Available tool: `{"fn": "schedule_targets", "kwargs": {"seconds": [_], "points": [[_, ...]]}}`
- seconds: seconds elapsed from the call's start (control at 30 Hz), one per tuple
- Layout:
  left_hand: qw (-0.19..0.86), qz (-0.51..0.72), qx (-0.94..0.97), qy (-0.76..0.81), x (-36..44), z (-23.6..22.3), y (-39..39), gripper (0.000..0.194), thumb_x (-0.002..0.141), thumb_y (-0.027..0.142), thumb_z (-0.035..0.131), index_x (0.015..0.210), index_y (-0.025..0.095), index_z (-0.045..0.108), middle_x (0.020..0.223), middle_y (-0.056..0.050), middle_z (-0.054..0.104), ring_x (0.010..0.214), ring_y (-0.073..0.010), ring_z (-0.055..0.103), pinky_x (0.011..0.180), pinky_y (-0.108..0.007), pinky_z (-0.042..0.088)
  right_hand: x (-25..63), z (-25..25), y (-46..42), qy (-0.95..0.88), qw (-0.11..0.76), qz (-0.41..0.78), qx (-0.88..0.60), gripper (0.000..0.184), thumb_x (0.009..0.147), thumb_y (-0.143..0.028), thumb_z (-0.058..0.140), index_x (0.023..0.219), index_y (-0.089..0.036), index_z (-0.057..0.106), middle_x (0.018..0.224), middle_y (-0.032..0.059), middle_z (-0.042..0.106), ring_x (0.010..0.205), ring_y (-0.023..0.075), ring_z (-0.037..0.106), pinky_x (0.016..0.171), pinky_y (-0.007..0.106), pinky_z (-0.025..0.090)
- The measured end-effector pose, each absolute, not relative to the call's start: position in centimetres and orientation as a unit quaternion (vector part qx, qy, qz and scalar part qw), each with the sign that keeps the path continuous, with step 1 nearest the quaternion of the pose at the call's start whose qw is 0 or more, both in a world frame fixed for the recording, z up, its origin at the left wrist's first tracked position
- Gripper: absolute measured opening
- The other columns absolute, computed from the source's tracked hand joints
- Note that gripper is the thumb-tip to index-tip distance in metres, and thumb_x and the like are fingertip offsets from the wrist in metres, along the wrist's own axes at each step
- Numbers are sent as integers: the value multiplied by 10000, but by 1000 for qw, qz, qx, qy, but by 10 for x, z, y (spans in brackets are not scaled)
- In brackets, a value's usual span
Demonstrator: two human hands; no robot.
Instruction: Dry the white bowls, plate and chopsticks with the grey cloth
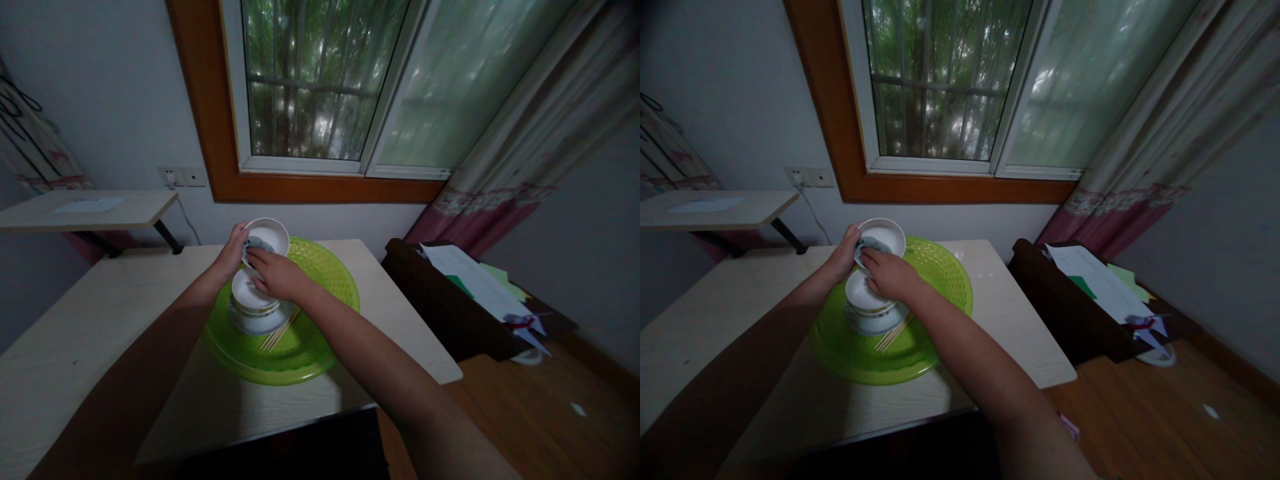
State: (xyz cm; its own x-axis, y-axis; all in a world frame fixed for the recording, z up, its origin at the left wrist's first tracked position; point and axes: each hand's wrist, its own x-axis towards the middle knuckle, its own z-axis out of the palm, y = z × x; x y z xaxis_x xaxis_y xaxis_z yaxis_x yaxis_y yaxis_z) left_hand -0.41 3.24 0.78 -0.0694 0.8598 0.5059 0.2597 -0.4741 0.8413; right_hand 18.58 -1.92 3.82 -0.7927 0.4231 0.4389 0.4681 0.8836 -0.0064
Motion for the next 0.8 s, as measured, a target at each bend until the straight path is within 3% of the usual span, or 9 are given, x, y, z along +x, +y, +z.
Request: {"fn": "schedule_targets", "kwargs": {"seconds": [0.17,0.27,0.53,0.8], "points": [[304,579,637,409,1,16,26,468,954,501,435,1291,194,540,1348,-100,588,1299,-231,523,1183,-398,348,187,42,-20,-936,236,-77,-250,688,946,-403,620,1513,-83,401,1575,214,404,1467,308,377,1243,493,274],[303,567,655,396,3,20,22,466,956,496,436,1289,187,543,1385,-107,571,1351,-224,489,1217,-390,299,189,44,-21,-923,246,-93,-282,722,961,-473,591,1531,-82,381,1581,218,399,1491,320,335,1256,514,227],[303,563,662,391,3,21,20,486,971,512,436,1306,175,533,1395,-128,566,1362,-231,482,1220,-400,301,187,43,-24,-895,271,-133,-328,791,963,-604,530,1503,-37,418,1534,229,451,1452,360,357,1255,508,224],[295,559,659,407,5,25,16,483,971,527,433,1300,192,546,1403,-120,572,1361,-236,476,1223,-405,294,188,52,-28,-882,279,-120,-361,675,1018,-536,457,1503,-68,423,1505,199,489,1415,333,397,1214,493,317]]}}
